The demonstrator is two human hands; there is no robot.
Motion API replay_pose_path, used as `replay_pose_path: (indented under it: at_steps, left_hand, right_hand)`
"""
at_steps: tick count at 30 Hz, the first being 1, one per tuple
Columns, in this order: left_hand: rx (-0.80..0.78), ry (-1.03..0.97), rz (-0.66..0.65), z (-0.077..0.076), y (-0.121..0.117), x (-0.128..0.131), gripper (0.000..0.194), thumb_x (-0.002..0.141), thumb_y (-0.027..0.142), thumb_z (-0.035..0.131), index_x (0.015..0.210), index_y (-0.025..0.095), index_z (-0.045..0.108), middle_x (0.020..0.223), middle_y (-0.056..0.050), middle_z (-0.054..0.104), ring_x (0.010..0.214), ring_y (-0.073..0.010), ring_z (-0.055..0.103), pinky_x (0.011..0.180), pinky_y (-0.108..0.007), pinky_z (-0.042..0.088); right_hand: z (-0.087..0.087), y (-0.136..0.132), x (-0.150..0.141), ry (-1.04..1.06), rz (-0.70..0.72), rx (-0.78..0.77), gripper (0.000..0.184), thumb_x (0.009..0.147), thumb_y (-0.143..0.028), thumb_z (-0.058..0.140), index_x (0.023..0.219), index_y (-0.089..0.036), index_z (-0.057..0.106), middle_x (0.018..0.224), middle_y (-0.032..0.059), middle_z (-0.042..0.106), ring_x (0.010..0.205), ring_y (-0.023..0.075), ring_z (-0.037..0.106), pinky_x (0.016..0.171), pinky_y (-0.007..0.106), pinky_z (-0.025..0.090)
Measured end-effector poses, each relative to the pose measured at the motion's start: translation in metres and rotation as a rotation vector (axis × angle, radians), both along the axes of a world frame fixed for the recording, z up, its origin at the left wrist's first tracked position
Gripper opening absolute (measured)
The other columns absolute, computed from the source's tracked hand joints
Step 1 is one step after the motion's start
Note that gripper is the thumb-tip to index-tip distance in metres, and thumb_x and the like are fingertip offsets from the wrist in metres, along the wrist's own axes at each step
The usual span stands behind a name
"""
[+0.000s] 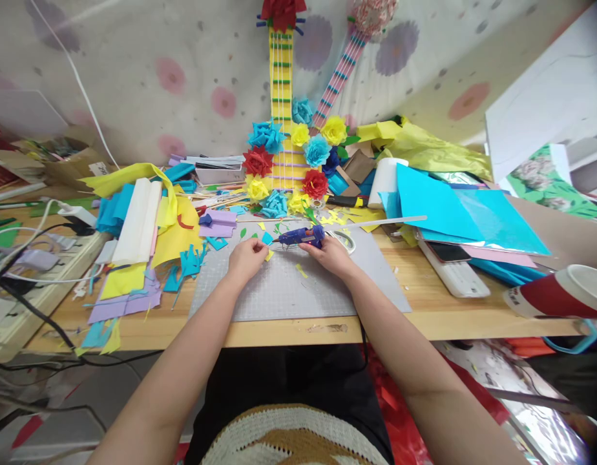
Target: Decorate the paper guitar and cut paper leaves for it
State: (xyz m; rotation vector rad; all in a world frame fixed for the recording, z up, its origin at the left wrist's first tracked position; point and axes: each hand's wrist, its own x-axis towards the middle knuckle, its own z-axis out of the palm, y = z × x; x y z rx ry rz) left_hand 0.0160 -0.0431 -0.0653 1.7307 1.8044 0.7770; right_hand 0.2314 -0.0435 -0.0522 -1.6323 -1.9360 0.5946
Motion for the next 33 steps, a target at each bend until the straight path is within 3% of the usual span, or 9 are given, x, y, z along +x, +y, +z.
replay_pose_path:
  at_steps: [4,10,19,22,26,30,33]
  left_hand:
    - [-0.004,0.001,0.001,0.000,0.000,0.000,0.015,0.070,0.032,0.052,0.067,0.020,0.060,0.067,-0.001,0.063,0.063,-0.0151,0.057,0.056,-0.025,0.040]
    - [-0.005,-0.007,0.002,-0.001,0.000,0.000,0.014,0.070,0.032,0.052,0.067,0.020,0.060,0.067,0.000,0.063,0.063,-0.0157,0.058,0.056,-0.025,0.040]
    - [0.010,-0.026,-0.018,-0.003,0.000,-0.002,0.014,0.071,0.033,0.053,0.069,0.021,0.061,0.068,-0.001,0.064,0.064,-0.0170,0.059,0.055,-0.026,0.040]
    - [0.023,-0.039,-0.031,-0.002,-0.001,-0.001,0.015,0.071,0.033,0.052,0.072,0.021,0.062,0.070,-0.001,0.064,0.065,-0.0163,0.058,0.056,-0.026,0.040]
    - [0.054,-0.047,-0.022,0.000,-0.003,-0.001,0.017,0.071,0.034,0.052,0.074,0.020,0.062,0.071,0.000,0.064,0.066,-0.0142,0.057,0.057,-0.024,0.038]
    - [0.071,-0.029,-0.022,0.002,-0.004,0.000,0.019,0.073,0.036,0.050,0.075,0.020,0.061,0.065,0.001,0.062,0.060,-0.0125,0.054,0.054,-0.024,0.035]
    - [0.061,-0.004,-0.022,0.005,-0.005,0.000,0.019,0.074,0.035,0.049,0.076,0.020,0.061,0.060,0.002,0.059,0.057,-0.0119,0.051,0.053,-0.024,0.033]
  right_hand:
    - [-0.001,0.002,0.001,-0.014,-0.016,0.018,0.039,0.073,-0.055,0.053,0.082,-0.019,0.066,0.078,0.0075,0.066,0.073,0.0207,0.059,0.064,0.028,0.043]
    - [-0.005,0.003,0.003,0.008,-0.006,0.024,0.041,0.075,-0.053,0.052,0.091,-0.018,0.065,0.085,0.0085,0.066,0.080,0.0210,0.060,0.069,0.028,0.043]
    - [-0.008,0.005,0.007,0.054,-0.029,0.017,0.042,0.073,-0.055,0.052,0.087,-0.017,0.065,0.080,0.0073,0.066,0.076,0.0201,0.059,0.068,0.029,0.042]
    - [-0.008,0.005,0.009,0.142,-0.068,-0.020,0.044,0.071,-0.060,0.052,0.073,-0.017,0.064,0.063,0.0044,0.062,0.063,0.0172,0.057,0.060,0.026,0.041]
    - [-0.007,0.006,0.011,0.365,-0.090,-0.123,0.048,0.070,-0.063,0.050,0.063,-0.016,0.059,0.042,-0.0024,0.046,0.042,0.0106,0.045,0.047,0.023,0.036]
    - [-0.003,0.008,0.013,0.593,-0.034,-0.158,0.049,0.072,-0.063,0.048,0.064,-0.015,0.058,0.043,-0.0037,0.043,0.038,0.0073,0.039,0.043,0.021,0.033]
    - [0.000,0.012,0.023,0.599,-0.121,-0.100,0.049,0.071,-0.063,0.048,0.066,-0.015,0.059,0.046,-0.0020,0.047,0.041,0.0089,0.042,0.045,0.022,0.035]
